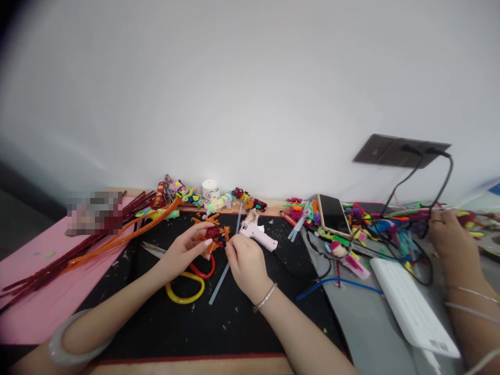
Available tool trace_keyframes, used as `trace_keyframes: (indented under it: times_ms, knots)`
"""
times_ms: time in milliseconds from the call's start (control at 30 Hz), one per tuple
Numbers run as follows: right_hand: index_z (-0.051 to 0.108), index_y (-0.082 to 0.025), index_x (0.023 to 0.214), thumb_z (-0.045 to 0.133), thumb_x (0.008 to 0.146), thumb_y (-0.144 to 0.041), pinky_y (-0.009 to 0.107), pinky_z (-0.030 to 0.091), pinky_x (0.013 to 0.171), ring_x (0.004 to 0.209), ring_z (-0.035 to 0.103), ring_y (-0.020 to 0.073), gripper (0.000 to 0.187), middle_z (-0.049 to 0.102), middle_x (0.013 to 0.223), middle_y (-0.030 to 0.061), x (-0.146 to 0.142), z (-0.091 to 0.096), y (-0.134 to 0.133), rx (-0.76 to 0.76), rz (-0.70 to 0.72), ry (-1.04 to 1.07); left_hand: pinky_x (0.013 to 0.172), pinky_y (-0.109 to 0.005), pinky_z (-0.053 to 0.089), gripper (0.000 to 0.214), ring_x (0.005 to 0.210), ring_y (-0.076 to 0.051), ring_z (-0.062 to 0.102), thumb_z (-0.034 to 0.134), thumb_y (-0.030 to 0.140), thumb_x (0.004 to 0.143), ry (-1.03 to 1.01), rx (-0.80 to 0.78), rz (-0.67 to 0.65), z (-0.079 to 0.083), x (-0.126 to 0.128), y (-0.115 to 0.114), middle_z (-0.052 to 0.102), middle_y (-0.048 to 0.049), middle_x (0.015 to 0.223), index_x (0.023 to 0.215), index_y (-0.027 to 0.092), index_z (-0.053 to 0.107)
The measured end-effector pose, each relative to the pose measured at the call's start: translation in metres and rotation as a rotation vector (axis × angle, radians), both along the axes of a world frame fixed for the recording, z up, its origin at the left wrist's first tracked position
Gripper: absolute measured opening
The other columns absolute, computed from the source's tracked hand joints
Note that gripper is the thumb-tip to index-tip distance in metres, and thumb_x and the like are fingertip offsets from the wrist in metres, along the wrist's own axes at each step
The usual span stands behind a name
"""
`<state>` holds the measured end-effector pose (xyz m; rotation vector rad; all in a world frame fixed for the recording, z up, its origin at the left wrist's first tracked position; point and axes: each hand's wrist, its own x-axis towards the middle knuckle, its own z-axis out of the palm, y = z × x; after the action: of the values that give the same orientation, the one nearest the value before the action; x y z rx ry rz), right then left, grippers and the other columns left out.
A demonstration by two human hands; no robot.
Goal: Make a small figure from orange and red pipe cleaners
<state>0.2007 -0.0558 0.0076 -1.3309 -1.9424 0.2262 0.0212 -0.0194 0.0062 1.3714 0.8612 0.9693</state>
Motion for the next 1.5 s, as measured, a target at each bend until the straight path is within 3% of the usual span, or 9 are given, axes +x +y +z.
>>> trace_keyframes:
  times_ms: [167, 300, 633, 833, 1100, 1267, 1500]
  knots:
    - [0.042, -0.021, 0.066, 0.038, 0.092, -0.017, 0.025, 0.031, 0.055, 0.057, 0.044, 0.0136, 0.026, 0.045, 0.061, -0.0022, 0.002, -0.004, 0.003, -0.025, -0.013, 0.049, 0.064, -0.025, 0.048, 0.045, 0.069, -0.011, 0.058, 0.068, 0.021, 0.075, -0.145, -0.095, -0.12, -0.002, -0.001, 0.002, 0.059, -0.0037, 0.094, 0.117, 0.021, 0.05]
    - [0.041, -0.021, 0.067, 0.038, 0.092, -0.018, 0.025, 0.031, 0.055, 0.058, 0.043, 0.0132, 0.026, 0.044, 0.061, -0.0025, -0.001, -0.003, 0.002, -0.061, 0.054, 0.086, 0.075, -0.027, 0.049, 0.05, 0.083, -0.014, 0.063, 0.072, 0.016, 0.071, -0.171, -0.075, -0.119, -0.008, -0.001, 0.001, 0.059, -0.0045, 0.102, 0.114, 0.023, 0.048]
    - [0.045, -0.021, 0.07, 0.04, 0.091, -0.019, 0.024, 0.035, 0.058, 0.061, 0.046, 0.0135, 0.021, 0.047, 0.066, -0.0016, -0.001, -0.003, 0.0, -0.106, 0.166, 0.118, 0.048, -0.017, 0.041, 0.041, 0.053, -0.004, 0.05, 0.071, 0.018, 0.073, -0.141, -0.03, -0.063, -0.003, 0.001, 0.0, 0.055, 0.0021, 0.084, 0.105, 0.022, 0.046]
    - [0.044, -0.021, 0.071, 0.041, 0.089, -0.016, 0.024, 0.034, 0.056, 0.059, 0.044, 0.0132, 0.019, 0.046, 0.064, -0.0029, 0.0, -0.003, 0.003, -0.119, 0.122, 0.141, 0.05, -0.019, 0.041, 0.042, 0.052, -0.005, 0.048, 0.07, 0.022, 0.074, -0.189, -0.114, -0.092, -0.001, 0.002, -0.001, 0.057, 0.0016, 0.082, 0.11, 0.022, 0.048]
    - [0.041, -0.021, 0.069, 0.038, 0.091, -0.019, 0.023, 0.031, 0.052, 0.054, 0.04, 0.0122, 0.022, 0.043, 0.06, -0.0042, -0.001, -0.003, 0.003, -0.192, 0.117, 0.234, 0.052, -0.018, 0.036, 0.045, 0.051, -0.003, 0.044, 0.069, 0.019, 0.075, -0.339, -0.343, -0.194, 0.004, -0.001, -0.005, 0.059, 0.0006, 0.079, 0.117, 0.024, 0.052]
    - [0.04, -0.021, 0.067, 0.038, 0.091, -0.021, 0.023, 0.03, 0.05, 0.052, 0.038, 0.0117, 0.024, 0.042, 0.058, -0.0045, -0.001, -0.004, 0.004, -0.226, 0.126, 0.266, 0.054, -0.019, 0.036, 0.05, 0.052, -0.004, 0.046, 0.067, 0.019, 0.078, -0.358, -0.395, -0.253, 0.004, -0.004, -0.005, 0.067, -0.0075, 0.088, 0.124, 0.024, 0.048]
    - [0.043, -0.021, 0.069, 0.038, 0.093, -0.026, 0.023, 0.031, 0.05, 0.052, 0.038, 0.0114, 0.025, 0.043, 0.057, -0.0048, 0.001, -0.008, 0.006, -0.29, 0.168, 0.346, 0.057, -0.019, 0.038, 0.043, 0.057, -0.005, 0.052, 0.063, 0.019, 0.083, -0.399, -0.437, -0.353, -0.001, -0.008, -0.004, 0.067, -0.009, 0.093, 0.123, 0.025, 0.049]
